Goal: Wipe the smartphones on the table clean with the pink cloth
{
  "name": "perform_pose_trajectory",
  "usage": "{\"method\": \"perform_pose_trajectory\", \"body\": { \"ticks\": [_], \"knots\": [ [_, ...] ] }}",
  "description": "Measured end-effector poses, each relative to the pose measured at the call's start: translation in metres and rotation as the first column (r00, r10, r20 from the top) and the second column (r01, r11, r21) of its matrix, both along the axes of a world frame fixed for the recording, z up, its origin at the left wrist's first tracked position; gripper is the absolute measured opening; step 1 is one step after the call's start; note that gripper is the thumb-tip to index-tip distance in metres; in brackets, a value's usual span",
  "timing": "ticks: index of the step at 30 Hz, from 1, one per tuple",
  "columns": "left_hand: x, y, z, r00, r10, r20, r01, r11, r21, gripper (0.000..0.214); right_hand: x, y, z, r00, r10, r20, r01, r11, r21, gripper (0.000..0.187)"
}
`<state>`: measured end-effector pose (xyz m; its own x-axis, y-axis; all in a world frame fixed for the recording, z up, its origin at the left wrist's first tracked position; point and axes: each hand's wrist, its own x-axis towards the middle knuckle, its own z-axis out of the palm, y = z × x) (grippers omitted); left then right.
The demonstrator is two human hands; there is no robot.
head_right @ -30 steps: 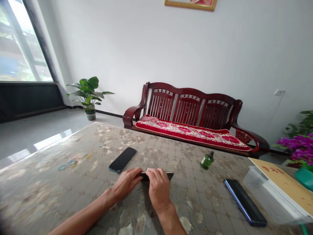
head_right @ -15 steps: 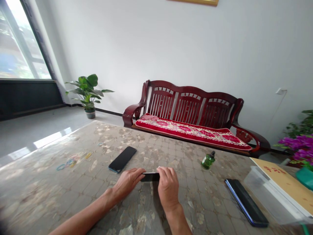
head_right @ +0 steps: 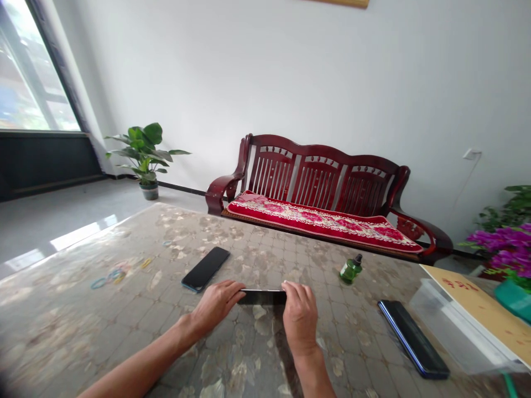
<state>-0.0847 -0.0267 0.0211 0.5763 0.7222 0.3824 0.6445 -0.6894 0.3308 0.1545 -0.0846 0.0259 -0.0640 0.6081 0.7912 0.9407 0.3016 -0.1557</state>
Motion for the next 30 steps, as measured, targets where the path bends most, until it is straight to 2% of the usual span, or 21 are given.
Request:
{"method": "perform_pose_trajectory", "body": {
  "ticks": [7,11,16,19,23,25,27,30],
  "knots": [
    [0.000,-0.002,0.003,1.000,-0.011,0.000,0.011,1.000,-0.019,0.024,-0.048,-0.003,0.007,0.983,0.185,0.013,-0.184,0.982,-0.037,0.030],
    [-0.001,-0.002,0.004,1.000,-0.010,-0.009,0.010,1.000,-0.016,0.024,-0.032,-0.004,0.008,0.987,0.163,0.012,-0.163,0.986,-0.029,0.029],
    [-0.002,0.001,0.003,1.000,-0.015,-0.020,0.015,1.000,-0.003,0.026,0.001,-0.006,0.006,1.000,0.008,-0.003,-0.008,1.000,0.004,0.025],
    [-0.001,0.001,0.003,1.000,-0.011,-0.024,0.011,1.000,-0.008,0.026,-0.012,-0.005,0.007,1.000,0.017,-0.018,-0.017,1.000,-0.003,0.025],
    [-0.001,0.000,0.005,1.000,-0.008,-0.017,0.008,1.000,-0.029,0.025,-0.052,-0.001,0.010,0.982,0.187,-0.013,-0.187,0.981,-0.042,0.026],
    [-0.001,0.000,0.005,1.000,-0.013,-0.012,0.012,0.999,-0.037,0.024,-0.062,0.000,0.012,0.974,0.228,-0.017,-0.228,0.973,-0.045,0.027],
    [-0.002,0.000,0.004,1.000,-0.012,-0.016,0.011,0.999,-0.035,0.024,-0.057,0.000,0.012,0.976,0.216,-0.020,-0.217,0.975,-0.050,0.027],
    [-0.003,0.002,0.003,0.999,-0.008,-0.037,0.007,1.000,-0.027,0.025,-0.027,-0.002,0.008,0.991,0.131,-0.022,-0.132,0.990,-0.045,0.026]
  ]
}}
